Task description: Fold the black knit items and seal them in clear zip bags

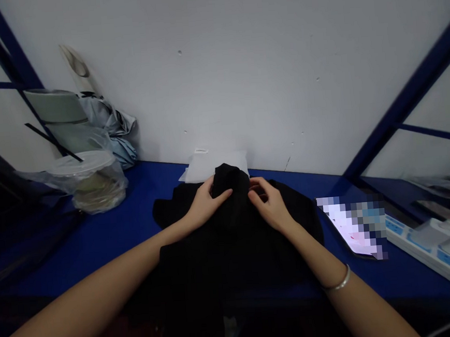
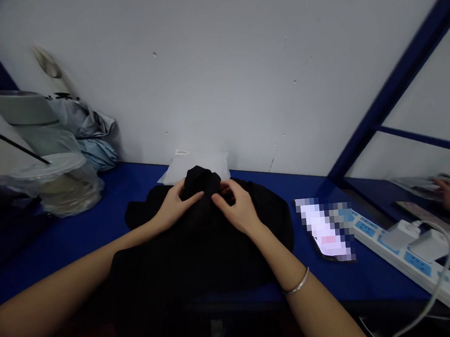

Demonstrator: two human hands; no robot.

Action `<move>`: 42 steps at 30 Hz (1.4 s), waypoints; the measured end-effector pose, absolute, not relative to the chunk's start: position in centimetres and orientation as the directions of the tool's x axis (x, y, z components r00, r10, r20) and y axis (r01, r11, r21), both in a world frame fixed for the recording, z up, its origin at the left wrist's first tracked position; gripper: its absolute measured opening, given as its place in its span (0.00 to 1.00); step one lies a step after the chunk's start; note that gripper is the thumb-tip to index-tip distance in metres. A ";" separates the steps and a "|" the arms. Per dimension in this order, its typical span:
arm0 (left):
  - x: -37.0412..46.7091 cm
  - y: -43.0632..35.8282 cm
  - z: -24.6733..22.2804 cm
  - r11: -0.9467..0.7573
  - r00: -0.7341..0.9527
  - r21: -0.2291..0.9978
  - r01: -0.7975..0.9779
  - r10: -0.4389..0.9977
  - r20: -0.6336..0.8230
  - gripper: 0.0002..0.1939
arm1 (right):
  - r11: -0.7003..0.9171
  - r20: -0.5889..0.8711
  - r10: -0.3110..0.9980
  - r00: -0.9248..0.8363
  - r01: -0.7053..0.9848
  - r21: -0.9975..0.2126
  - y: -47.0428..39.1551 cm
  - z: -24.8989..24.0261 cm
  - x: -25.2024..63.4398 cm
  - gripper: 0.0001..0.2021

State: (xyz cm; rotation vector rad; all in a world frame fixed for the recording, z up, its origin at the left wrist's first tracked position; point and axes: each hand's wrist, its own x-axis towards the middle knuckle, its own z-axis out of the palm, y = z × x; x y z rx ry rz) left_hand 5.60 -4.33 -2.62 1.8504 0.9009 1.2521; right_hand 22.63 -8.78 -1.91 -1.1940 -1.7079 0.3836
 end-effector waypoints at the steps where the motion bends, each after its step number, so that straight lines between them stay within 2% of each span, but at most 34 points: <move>1: 5.6 -4.5 -2.6 -0.520 0.310 0.842 0.143 0.832 0.461 0.22 | 0.483 0.515 0.851 -0.109 0.550 -0.682 -9.1 -1.9 22.5 0.19; 3: 5.6 -4.6 -2.7 -0.532 0.381 0.842 0.090 0.800 0.464 0.23 | 0.496 0.497 0.851 -0.168 0.565 -0.659 -9.3 -1.9 22.3 0.26; 4: 5.6 -4.5 -2.8 -0.525 0.406 0.849 0.060 0.790 0.459 0.23 | 0.494 0.499 0.851 -0.161 0.565 -0.661 -9.3 -1.9 22.2 0.25; 7: 5.6 -4.1 -3.0 -0.479 0.370 0.878 -0.009 0.813 0.448 0.22 | 0.483 0.505 0.858 -0.097 0.490 -0.726 -8.8 -2.0 22.3 0.12; 9: 5.4 -3.8 -2.9 -0.415 0.306 0.908 -0.064 0.857 0.414 0.20 | 0.448 0.476 0.879 -0.017 0.370 -0.814 -8.4 -1.9 22.6 0.07; 12: 4.9 -3.5 -2.5 -0.243 0.280 0.949 -0.201 0.914 0.293 0.21 | 0.317 0.330 0.929 0.168 0.096 -0.943 -7.9 -1.9 23.1 0.07; 14: 4.5 -3.4 -2.0 -0.118 0.288 0.953 -0.278 0.937 0.199 0.20 | 0.243 0.221 0.942 0.252 -0.058 -0.968 -7.7 -1.9 23.5 0.08; 16: 4.1 -3.3 -1.5 -0.049 0.301 0.945 -0.323 0.941 0.152 0.19 | 0.235 0.189 0.929 0.319 -0.110 -0.966 -7.5 -1.8 24.0 0.09; 19: 3.9 -3.4 -1.0 -0.065 0.328 0.944 -0.322 0.928 0.176 0.19 | 0.314 0.262 0.857 0.444 -0.046 -0.948 -7.4 -1.3 24.8 0.06; 21: 4.0 -3.8 -1.0 -0.080 0.342 0.963 -0.259 0.924 0.169 0.20 | 0.410 0.392 0.798 0.458 0.064 -0.910 -7.7 -0.6 25.2 0.08; 24: 4.6 -4.8 -1.1 -0.101 0.393 0.983 -0.153 0.907 0.154 0.20 | 0.549 0.611 0.762 0.214 0.285 -0.785 -8.9 0.2 25.1 0.18; 27: 5.1 -5.9 -0.9 -0.242 0.502 0.966 -0.093 0.826 0.256 0.15 | 0.620 0.643 0.748 -0.163 0.518 -0.590 -10.2 0.3 24.0 0.35; 29: 5.2 -6.2 -0.9 -0.338 0.568 0.940 -0.041 0.767 0.300 0.14 | 0.653 0.620 0.721 -0.309 0.603 -0.459 -10.6 0.0 23.3 0.37; 31: 5.1 -6.0 -1.0 -0.350 0.600 0.935 -0.053 0.737 0.310 0.18 | 0.669 0.635 0.696 -0.335 0.625 -0.403 -10.4 -0.4 23.0 0.31; 33: 5.0 -5.5 -1.5 -0.308 0.576 0.940 -0.145 0.746 0.334 0.26 | 0.635 0.680 0.701 -0.215 0.621 -0.459 -9.9 -0.7 23.0 0.23; 35: 5.1 -4.8 -2.1 -0.301 0.528 0.929 -0.215 0.765 0.370 0.34 | 0.569 0.696 0.717 0.036 0.547 -0.614 -9.3 -0.8 23.3 0.16; 38: 5.4 -4.5 -2.6 -0.342 0.551 0.928 -0.147 0.751 0.364 0.41 | 0.497 0.549 0.755 0.358 0.235 -0.836 -8.7 -0.8 23.5 0.14; 40: 5.6 -4.9 -2.6 -0.350 0.628 0.936 -0.038 0.721 0.295 0.40 | 0.434 0.409 0.817 0.407 0.034 -0.900 -8.6 -0.9 23.2 0.15; 42: 5.7 -5.5 -2.4 -0.324 0.668 0.945 0.049 0.714 0.210 0.32 | 0.353 0.309 0.876 0.370 -0.056 -0.934 -8.7 -1.0 22.8 0.16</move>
